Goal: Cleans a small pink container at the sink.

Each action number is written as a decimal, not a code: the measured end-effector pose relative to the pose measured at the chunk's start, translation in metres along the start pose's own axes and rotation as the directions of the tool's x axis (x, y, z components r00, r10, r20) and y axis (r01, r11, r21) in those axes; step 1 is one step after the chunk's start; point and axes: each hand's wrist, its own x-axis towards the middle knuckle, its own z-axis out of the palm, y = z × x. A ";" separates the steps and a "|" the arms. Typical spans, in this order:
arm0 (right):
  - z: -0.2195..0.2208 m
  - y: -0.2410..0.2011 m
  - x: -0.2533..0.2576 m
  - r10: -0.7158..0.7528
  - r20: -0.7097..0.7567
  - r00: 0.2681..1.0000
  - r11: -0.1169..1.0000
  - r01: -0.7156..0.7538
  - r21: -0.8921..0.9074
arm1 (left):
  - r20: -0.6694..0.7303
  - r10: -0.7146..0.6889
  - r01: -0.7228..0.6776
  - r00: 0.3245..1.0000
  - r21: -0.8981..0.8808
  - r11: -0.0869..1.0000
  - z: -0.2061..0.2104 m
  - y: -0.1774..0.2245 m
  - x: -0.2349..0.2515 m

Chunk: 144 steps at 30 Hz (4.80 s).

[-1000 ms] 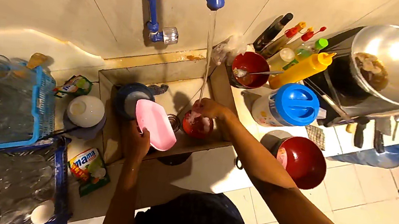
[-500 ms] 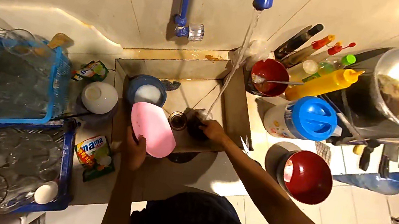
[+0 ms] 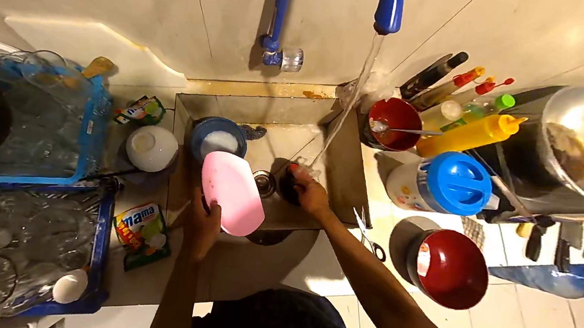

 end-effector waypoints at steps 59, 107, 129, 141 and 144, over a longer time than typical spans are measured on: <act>-0.171 -0.080 -0.078 -0.348 -0.036 0.937 0.886 0.341 0.315 | 0.311 0.474 -0.554 0.824 0.262 0.790 0.128 0.090 0.058; -0.205 -0.092 -0.083 -0.238 -0.026 0.971 0.891 0.229 0.393 | 0.148 -0.085 0.167 0.985 -0.730 0.662 0.127 0.156 0.084; -0.168 -0.078 -0.063 -0.177 0.114 0.978 0.895 0.112 0.432 | 0.161 -0.036 0.080 0.986 -0.276 0.958 0.146 0.082 0.039; -0.191 -0.095 -0.070 -0.196 0.062 0.979 0.892 0.152 0.426 | 0.319 0.183 -0.168 0.930 -0.076 0.983 0.150 0.108 0.073; -0.183 -0.091 -0.069 -0.186 0.092 0.978 0.899 0.132 0.418 | 0.291 -0.104 0.216 0.951 -0.384 0.898 0.150 0.077 0.069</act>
